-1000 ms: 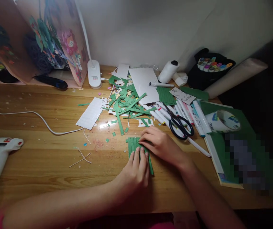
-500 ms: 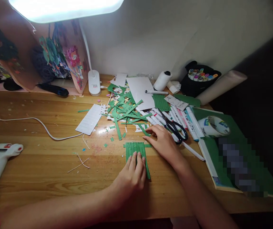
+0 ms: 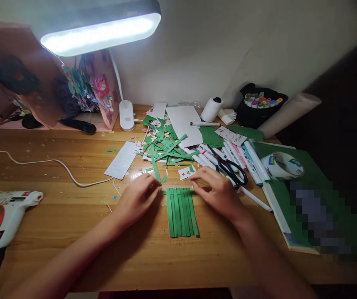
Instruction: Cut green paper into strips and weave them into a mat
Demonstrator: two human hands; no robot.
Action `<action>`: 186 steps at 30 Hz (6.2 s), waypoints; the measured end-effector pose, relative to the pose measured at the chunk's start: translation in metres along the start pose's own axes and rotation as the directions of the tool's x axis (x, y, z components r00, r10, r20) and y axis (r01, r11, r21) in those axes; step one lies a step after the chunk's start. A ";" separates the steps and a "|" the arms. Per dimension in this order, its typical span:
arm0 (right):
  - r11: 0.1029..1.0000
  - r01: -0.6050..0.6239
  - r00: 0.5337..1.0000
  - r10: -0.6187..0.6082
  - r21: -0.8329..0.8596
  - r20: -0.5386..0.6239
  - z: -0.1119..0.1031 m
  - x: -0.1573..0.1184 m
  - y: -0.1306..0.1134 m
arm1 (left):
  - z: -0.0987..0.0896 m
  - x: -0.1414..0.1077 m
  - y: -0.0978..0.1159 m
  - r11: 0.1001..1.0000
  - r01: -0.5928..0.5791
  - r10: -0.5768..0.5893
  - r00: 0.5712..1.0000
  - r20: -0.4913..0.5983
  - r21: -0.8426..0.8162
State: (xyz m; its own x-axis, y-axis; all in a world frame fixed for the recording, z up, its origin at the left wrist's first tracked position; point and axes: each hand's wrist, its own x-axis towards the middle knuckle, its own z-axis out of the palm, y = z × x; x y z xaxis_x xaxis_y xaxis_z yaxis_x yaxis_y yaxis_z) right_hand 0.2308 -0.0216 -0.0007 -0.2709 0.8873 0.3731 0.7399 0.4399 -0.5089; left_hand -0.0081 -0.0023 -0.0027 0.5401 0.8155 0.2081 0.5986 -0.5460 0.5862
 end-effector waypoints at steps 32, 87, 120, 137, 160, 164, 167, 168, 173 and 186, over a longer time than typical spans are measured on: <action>0.963 0.268 0.920 -0.251 -0.016 0.301 0.016 -0.006 -0.009 | 0.038 -0.036 0.034 0.857 -0.288 0.288 0.955 0.066 0.427; 0.945 -0.226 0.905 0.114 0.236 0.409 0.025 -0.004 -0.026 | 0.041 -0.019 0.025 0.932 -0.013 0.061 0.991 -0.122 0.361; 0.951 -0.204 0.863 0.063 0.233 0.501 0.011 0.001 -0.024 | 0.041 -0.019 0.025 0.928 0.038 0.019 0.989 -0.148 0.371; 0.966 -0.187 0.911 0.104 0.176 0.399 0.023 -0.001 -0.033 | 0.041 -0.018 0.023 0.946 0.030 0.014 0.991 -0.135 0.323; 0.898 -0.321 0.922 0.224 0.300 0.316 0.028 -0.004 -0.031 | 0.042 -0.021 0.022 0.946 0.025 0.016 0.992 -0.124 0.324; 0.904 -0.306 0.929 0.216 0.298 0.301 0.028 -0.005 -0.032 | 0.041 -0.020 0.022 0.943 0.019 0.022 0.992 -0.122 0.331; 0.901 -0.296 0.930 0.197 0.316 0.310 0.027 -0.005 -0.033 | 0.041 -0.020 0.022 0.940 0.019 0.027 0.991 -0.129 0.340; 0.899 -0.292 0.930 0.188 0.327 0.315 0.027 -0.005 -0.033 | 0.041 -0.019 0.022 0.939 0.018 0.029 0.991 -0.134 0.343; 0.878 -0.305 0.930 0.191 0.369 0.313 0.029 -0.006 -0.034 | 0.042 -0.019 0.022 0.939 0.022 0.029 0.989 -0.144 0.342; 0.844 -0.336 0.930 0.227 0.418 0.288 0.030 -0.010 -0.031 | 0.039 -0.016 0.026 0.933 -0.037 0.124 0.967 -0.222 0.358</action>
State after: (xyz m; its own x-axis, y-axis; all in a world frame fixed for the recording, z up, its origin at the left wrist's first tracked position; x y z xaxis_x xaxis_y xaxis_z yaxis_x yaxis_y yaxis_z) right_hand 0.1924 -0.0399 -0.0121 -0.2614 0.9652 0.0079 0.4580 0.1313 -0.8792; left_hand 0.0216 -0.0371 -0.0216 0.4649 0.7639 0.4476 0.7500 -0.6084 0.2593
